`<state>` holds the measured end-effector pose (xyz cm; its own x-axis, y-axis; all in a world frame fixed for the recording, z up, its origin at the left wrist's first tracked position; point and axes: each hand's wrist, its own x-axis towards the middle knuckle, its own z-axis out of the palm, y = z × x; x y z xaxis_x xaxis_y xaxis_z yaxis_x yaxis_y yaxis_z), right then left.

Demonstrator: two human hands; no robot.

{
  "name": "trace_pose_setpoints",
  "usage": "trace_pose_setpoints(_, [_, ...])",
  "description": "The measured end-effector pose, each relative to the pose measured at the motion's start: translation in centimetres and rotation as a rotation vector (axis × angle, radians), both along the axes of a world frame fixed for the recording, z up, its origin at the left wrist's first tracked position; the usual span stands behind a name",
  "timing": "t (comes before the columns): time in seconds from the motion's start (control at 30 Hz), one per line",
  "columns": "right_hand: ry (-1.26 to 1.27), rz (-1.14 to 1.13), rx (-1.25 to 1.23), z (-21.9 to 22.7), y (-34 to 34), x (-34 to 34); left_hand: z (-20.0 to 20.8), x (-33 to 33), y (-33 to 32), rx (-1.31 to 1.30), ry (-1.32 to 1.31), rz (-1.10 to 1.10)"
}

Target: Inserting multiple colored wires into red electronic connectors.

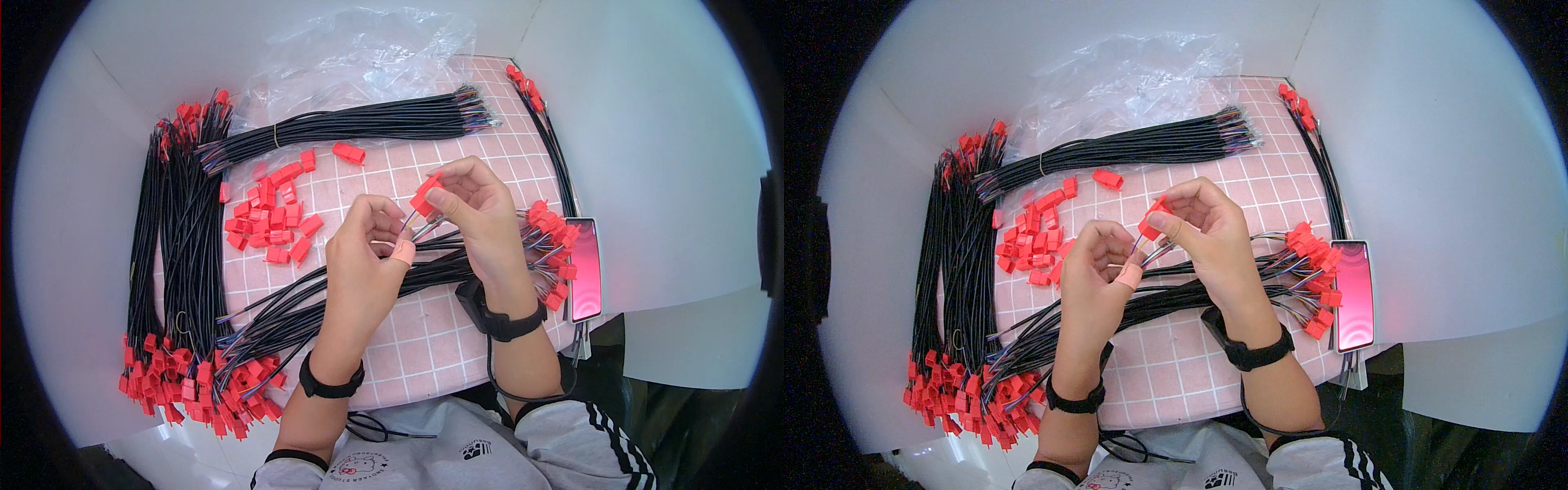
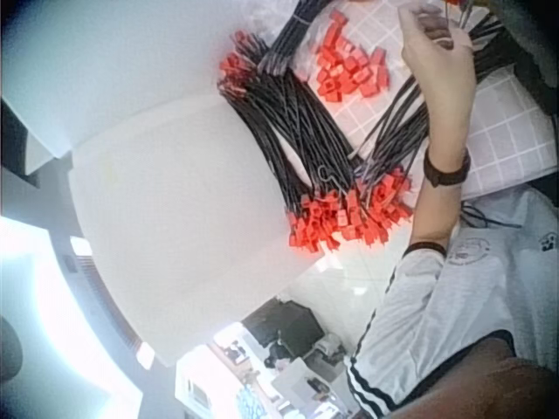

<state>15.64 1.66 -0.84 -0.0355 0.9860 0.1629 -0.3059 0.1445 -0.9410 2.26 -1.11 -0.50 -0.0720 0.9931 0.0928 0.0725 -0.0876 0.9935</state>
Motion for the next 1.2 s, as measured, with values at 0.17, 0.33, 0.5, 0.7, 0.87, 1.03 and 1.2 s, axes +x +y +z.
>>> trace_pose_setpoints(0.17, [0.043,0.01,0.008,-0.2,0.1,0.1,-0.2,-0.6,0.1,-0.106,-0.079,-0.157])
trace_pose_setpoints(0.33, [0.086,0.012,-0.035,-0.4,0.3,0.3,0.5,-0.9,0.0,-0.158,-0.132,-0.161])
trace_pose_setpoints(0.5, [0.162,0.03,-0.093,-0.1,0.1,0.2,0.5,-1.5,0.3,-0.174,-0.188,-0.095])
trace_pose_setpoints(0.7, [0.191,0.061,-0.074,-0.1,0.0,0.2,0.4,-1.3,0.5,-0.148,-0.263,-0.005])
trace_pose_setpoints(0.87, [0.138,0.052,-0.079,0.1,-0.1,-0.1,0.0,-1.6,0.7,-0.181,-0.272,-0.149])
trace_pose_setpoints(1.03, [0.126,0.057,-0.088,0.2,-0.2,-0.3,0.2,-1.8,0.8,-0.142,-0.17,-0.109])
trace_pose_setpoints(1.2, [0.163,0.064,-0.112,-0.2,0.0,0.0,0.2,-1.9,0.8,-0.022,-0.153,-0.079])
